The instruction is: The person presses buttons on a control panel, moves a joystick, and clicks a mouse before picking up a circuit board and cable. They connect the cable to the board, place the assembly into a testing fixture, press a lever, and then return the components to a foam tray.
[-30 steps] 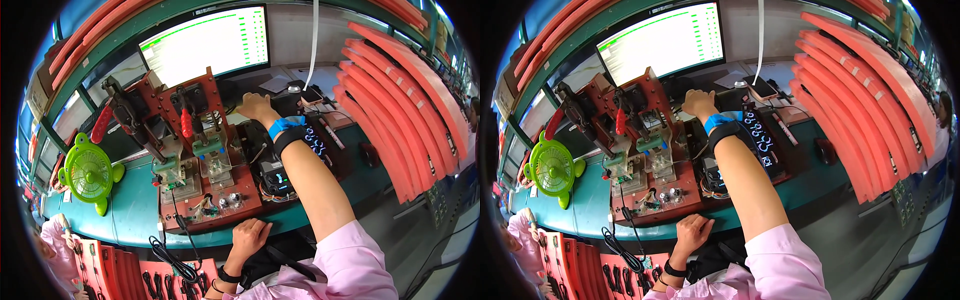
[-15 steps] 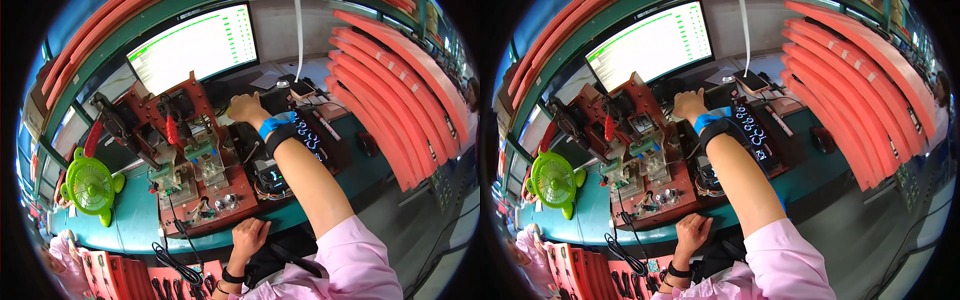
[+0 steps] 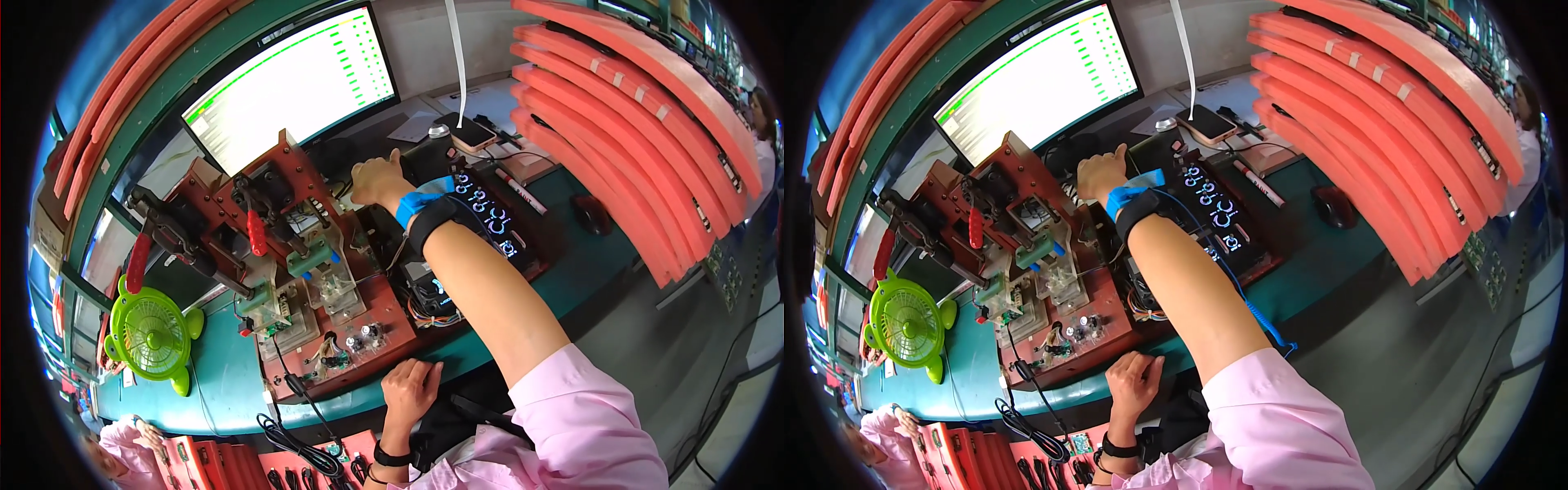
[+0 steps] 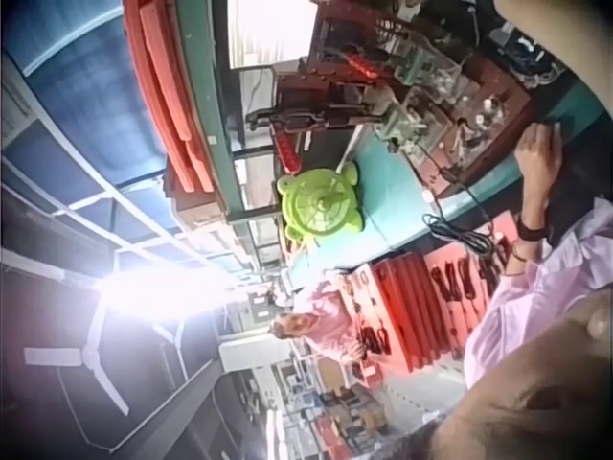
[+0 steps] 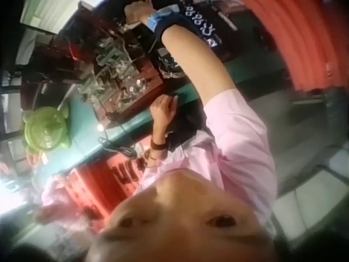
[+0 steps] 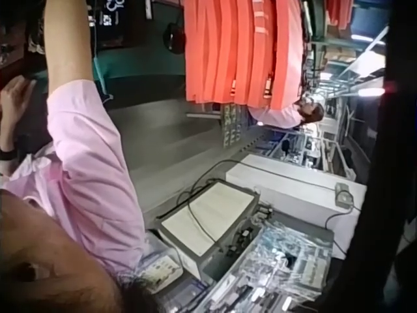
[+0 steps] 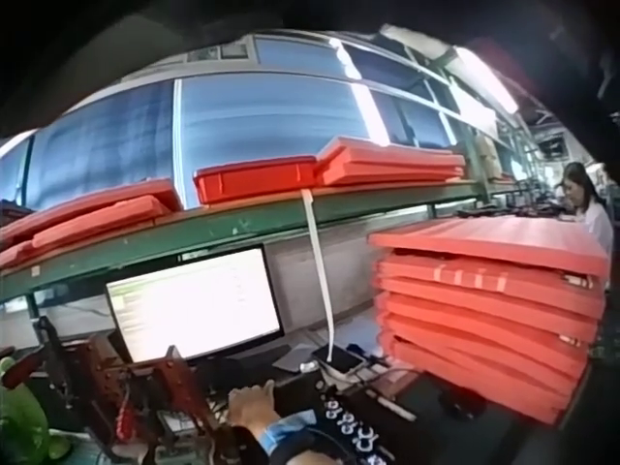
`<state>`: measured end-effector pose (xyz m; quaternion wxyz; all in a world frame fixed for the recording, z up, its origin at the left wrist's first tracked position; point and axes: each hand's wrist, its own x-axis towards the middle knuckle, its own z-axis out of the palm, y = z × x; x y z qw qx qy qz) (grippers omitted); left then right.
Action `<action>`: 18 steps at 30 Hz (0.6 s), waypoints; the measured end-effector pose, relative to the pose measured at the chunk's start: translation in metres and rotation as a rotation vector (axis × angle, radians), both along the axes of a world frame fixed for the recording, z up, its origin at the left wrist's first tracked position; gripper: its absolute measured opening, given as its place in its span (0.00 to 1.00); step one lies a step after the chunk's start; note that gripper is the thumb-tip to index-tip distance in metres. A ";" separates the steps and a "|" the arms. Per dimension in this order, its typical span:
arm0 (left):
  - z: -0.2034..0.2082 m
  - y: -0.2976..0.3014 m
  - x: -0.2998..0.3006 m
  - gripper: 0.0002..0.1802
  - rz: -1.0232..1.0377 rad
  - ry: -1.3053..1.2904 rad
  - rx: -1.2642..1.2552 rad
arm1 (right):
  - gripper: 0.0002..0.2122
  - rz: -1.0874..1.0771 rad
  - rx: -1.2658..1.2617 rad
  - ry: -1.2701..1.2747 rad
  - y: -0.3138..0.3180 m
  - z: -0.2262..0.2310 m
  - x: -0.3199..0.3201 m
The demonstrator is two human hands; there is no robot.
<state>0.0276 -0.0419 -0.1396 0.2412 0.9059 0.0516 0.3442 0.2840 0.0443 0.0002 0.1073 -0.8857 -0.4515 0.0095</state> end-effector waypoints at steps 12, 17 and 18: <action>-0.001 -0.002 0.002 0.11 0.033 0.030 0.021 | 0.23 0.129 0.276 0.362 -0.009 0.007 0.034; -0.002 0.006 -0.004 0.10 0.058 0.028 -0.012 | 0.32 0.317 0.362 0.698 -0.105 0.039 0.078; -0.002 0.004 0.000 0.10 0.039 0.021 -0.011 | 0.32 0.271 0.212 0.513 -0.138 0.045 0.095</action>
